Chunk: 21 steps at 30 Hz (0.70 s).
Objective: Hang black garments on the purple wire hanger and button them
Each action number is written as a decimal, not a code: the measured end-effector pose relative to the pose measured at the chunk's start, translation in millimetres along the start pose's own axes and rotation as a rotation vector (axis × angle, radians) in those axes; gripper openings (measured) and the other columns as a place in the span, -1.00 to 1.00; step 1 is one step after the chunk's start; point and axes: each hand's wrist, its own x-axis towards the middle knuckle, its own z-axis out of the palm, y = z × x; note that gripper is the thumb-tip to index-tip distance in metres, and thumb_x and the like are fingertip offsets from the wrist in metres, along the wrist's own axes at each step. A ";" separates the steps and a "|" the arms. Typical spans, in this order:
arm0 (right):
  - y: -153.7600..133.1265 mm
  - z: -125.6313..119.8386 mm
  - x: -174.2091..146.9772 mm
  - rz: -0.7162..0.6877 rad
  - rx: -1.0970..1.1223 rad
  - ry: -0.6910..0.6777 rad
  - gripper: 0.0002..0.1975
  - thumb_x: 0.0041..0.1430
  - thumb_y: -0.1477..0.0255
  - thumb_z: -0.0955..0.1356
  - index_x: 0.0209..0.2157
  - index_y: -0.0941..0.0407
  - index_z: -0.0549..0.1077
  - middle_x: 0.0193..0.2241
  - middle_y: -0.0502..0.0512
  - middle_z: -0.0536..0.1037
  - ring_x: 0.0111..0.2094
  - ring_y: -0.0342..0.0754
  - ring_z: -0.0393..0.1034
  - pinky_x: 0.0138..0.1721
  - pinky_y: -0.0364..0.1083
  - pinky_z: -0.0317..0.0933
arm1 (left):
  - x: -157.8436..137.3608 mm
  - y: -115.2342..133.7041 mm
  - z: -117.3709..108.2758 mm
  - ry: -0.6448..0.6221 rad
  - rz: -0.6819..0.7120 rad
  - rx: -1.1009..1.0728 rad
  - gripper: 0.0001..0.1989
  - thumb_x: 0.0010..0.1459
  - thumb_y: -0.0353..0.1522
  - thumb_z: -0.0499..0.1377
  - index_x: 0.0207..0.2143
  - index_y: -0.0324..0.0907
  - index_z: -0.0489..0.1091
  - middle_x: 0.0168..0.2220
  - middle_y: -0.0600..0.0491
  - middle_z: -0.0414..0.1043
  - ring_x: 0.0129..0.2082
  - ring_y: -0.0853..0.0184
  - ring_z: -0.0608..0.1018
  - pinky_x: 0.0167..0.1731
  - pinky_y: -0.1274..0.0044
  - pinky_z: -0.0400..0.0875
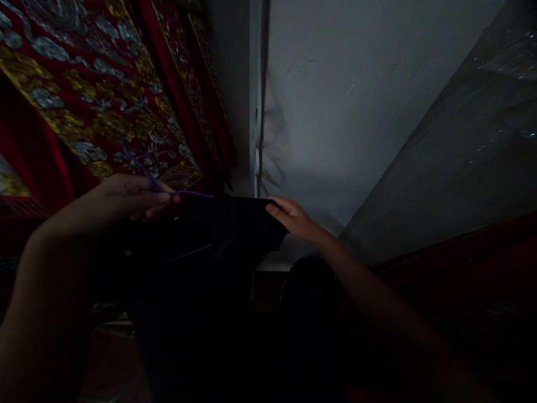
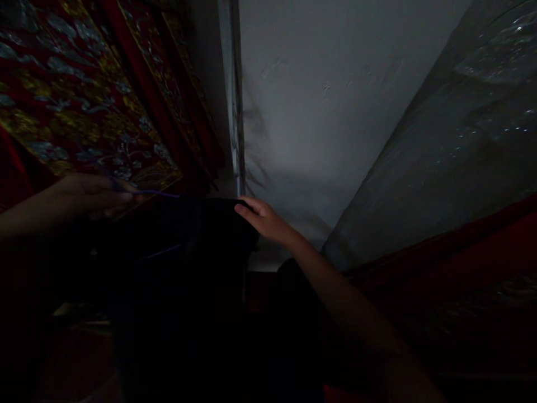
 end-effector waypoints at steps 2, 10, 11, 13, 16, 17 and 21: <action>-6.4 -1.9 1.5 0.089 0.148 0.134 -0.55 0.22 -0.04 0.37 -0.33 0.10 0.50 -0.45 -0.04 0.53 -0.41 -0.11 0.45 -0.33 -0.11 0.39 | 5.4 -3.6 3.6 0.063 0.113 0.066 -0.66 0.24 -0.12 0.21 -0.07 -0.14 0.48 -0.49 0.09 0.40 -0.43 0.31 0.46 -0.55 0.58 0.36; -27.6 -61.3 39.7 -0.087 0.277 0.766 -0.61 0.11 0.06 0.44 -0.20 0.07 0.52 -0.15 0.06 0.64 0.02 0.00 0.49 0.06 0.02 0.40 | 6.6 -21.4 35.3 0.569 0.587 0.391 -0.75 0.26 -0.21 0.24 -0.06 -0.09 0.49 -0.06 0.03 0.48 -0.01 0.14 0.47 0.02 0.28 0.43; -28.4 -67.2 38.0 -0.106 0.269 0.797 -0.65 0.14 0.10 0.43 -0.18 0.06 0.52 -0.12 0.06 0.63 0.04 0.00 0.49 0.09 0.04 0.38 | 2.5 -26.3 41.2 0.596 0.624 0.421 -0.78 0.27 -0.23 0.23 -0.07 -0.10 0.49 -0.06 0.02 0.48 0.00 0.14 0.47 0.04 0.27 0.41; -26.3 -75.2 27.8 -0.116 0.255 0.858 -0.70 0.19 0.15 0.39 -0.15 0.04 0.52 -0.07 0.06 0.63 0.06 0.00 0.49 0.10 0.07 0.38 | -6.5 -39.4 56.7 0.525 0.663 0.462 -0.82 0.31 -0.27 0.19 -0.10 -0.10 0.49 -0.15 0.01 0.50 -0.08 0.18 0.51 0.01 0.30 0.42; -14.0 -82.3 1.9 -0.066 0.244 0.972 -0.75 0.21 0.15 0.37 -0.16 -0.04 0.53 -0.02 0.06 0.61 0.07 0.04 0.49 0.07 0.10 0.40 | -18.7 -65.1 89.4 0.155 0.658 0.510 -0.75 0.33 -0.32 0.14 0.03 -0.10 0.46 -0.20 0.01 0.55 -0.22 0.24 0.58 -0.10 0.38 0.50; -8.1 -84.5 -7.6 -0.032 0.250 1.000 -0.75 0.20 0.14 0.38 -0.17 -0.05 0.53 -0.01 0.06 0.61 0.07 0.05 0.50 0.06 0.11 0.41 | -21.7 -73.9 102.0 0.021 0.642 0.526 -0.67 0.35 -0.33 0.12 0.13 -0.08 0.40 -0.17 0.01 0.57 -0.21 0.25 0.60 -0.10 0.39 0.51; 12.9 -89.9 -38.9 0.115 0.324 1.061 -0.72 0.13 0.14 0.42 -0.19 -0.01 0.54 -0.02 0.09 0.61 0.00 0.08 0.54 0.05 0.14 0.43 | -27.7 -100.9 149.6 -0.271 0.522 0.540 -0.42 0.39 -0.35 0.04 0.42 0.04 0.05 0.06 -0.01 0.55 -0.12 0.25 0.65 -0.10 0.39 0.57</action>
